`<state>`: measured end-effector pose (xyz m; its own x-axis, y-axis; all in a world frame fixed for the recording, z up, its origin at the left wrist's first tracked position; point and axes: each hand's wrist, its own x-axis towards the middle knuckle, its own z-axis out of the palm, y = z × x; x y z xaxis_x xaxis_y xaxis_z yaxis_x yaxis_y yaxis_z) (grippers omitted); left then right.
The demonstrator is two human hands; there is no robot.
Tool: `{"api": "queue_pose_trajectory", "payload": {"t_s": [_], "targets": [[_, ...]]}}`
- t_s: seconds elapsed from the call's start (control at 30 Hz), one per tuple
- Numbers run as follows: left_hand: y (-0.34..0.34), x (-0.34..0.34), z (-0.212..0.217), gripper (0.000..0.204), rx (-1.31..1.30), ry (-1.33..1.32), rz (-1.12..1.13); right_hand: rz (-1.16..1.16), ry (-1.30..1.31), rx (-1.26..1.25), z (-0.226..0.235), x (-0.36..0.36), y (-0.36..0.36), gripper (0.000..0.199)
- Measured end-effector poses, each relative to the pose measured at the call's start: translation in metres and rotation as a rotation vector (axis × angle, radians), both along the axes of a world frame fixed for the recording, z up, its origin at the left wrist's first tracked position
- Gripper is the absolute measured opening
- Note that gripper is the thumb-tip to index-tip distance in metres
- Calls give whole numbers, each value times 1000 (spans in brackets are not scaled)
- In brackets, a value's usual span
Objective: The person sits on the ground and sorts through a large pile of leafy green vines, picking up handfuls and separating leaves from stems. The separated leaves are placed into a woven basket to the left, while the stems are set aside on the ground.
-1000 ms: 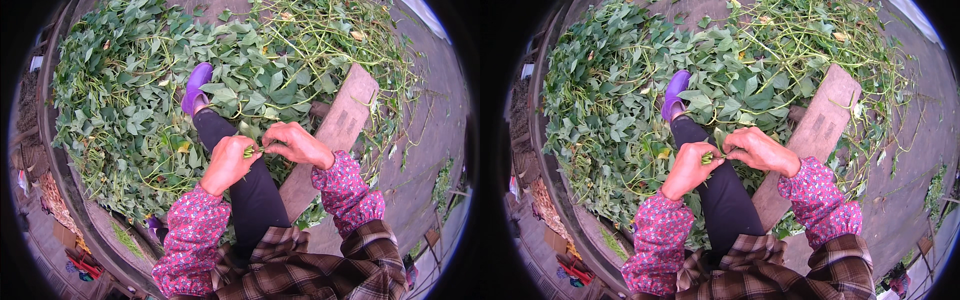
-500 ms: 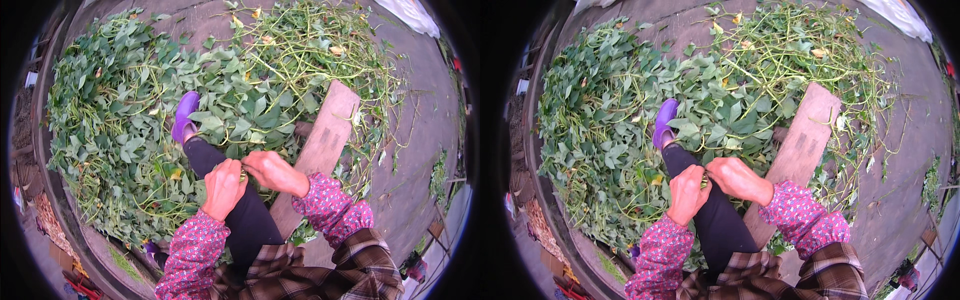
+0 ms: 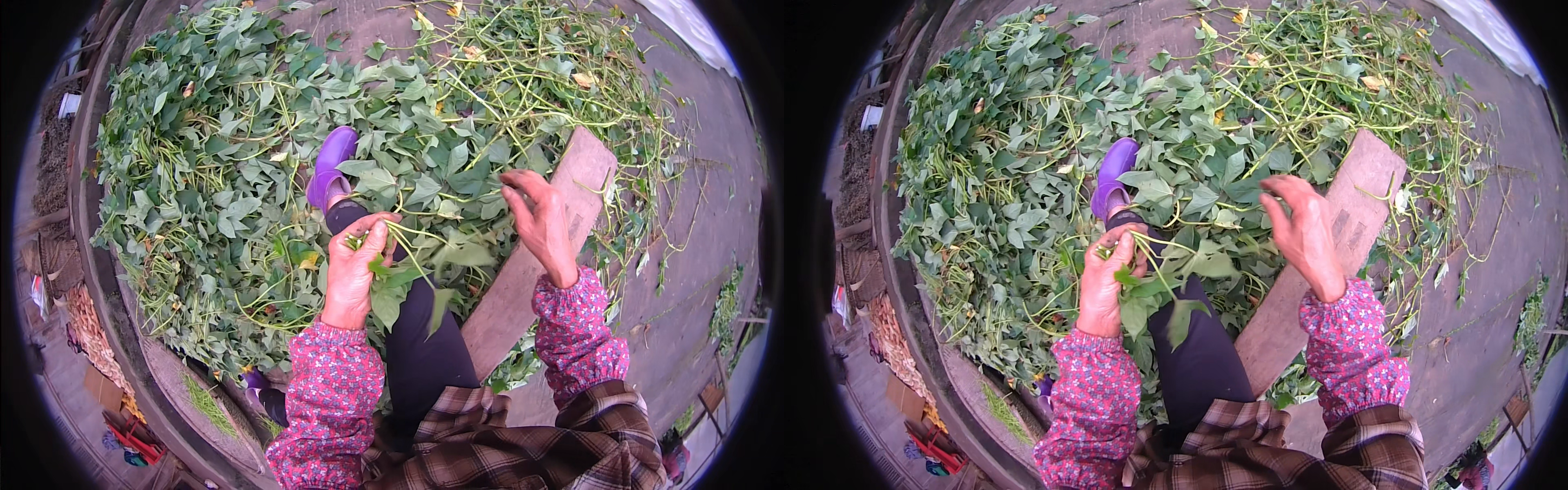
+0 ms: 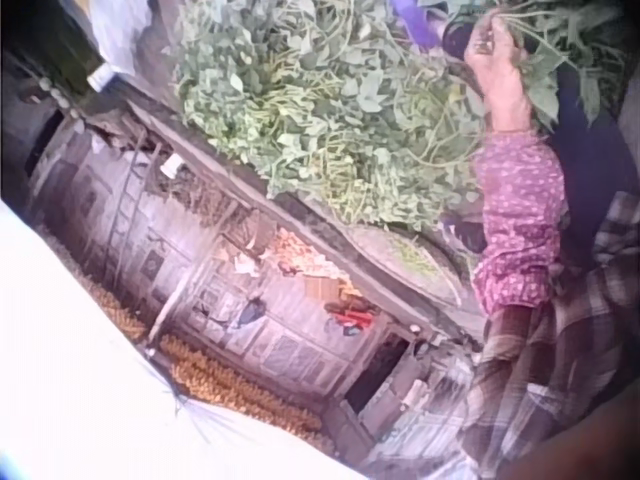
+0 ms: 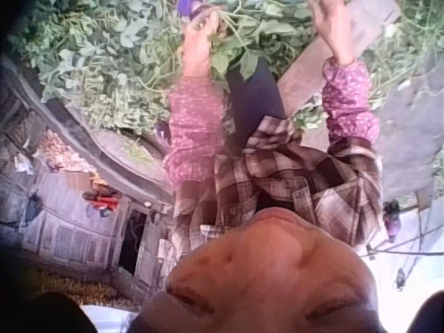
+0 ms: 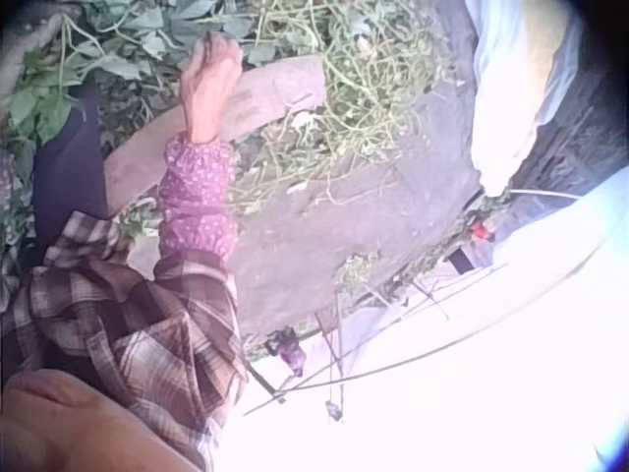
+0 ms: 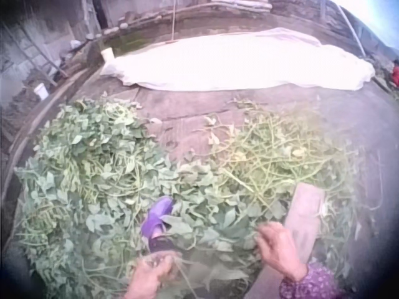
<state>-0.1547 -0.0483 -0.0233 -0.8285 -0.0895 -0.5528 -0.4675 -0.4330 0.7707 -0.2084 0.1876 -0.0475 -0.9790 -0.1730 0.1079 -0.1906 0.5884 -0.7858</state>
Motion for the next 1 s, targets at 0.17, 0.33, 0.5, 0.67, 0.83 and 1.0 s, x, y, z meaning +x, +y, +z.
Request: {"api": "queue_pose_trajectory", "payload": {"t_s": [0.17, 0.33, 0.5, 0.67, 0.83, 1.0], "targets": [[6, 2, -1, 17, -34, 50, -74, 373, -289, -425, 23, 10, -52, 20], [5, 4, 3, 13, -211, 73, -50, 294, -610, -731, 14, 21, -66, 13], [-5, 11, -7, 13, 34, -52, 61, 146, -787, -775, 14, 20, -57, 11], [5, 5, 5, 17, 53, 1, 65, 194, -394, -407, -12, 14, -31, 12], [-7, 10, 18, 14, 89, -2, 80, 231, -1, 193, -55, -10, 9, 26], [-30, 17, -8, 14, 172, 11, 68, -115, 189, 202, -98, -110, 58, 26]]}}
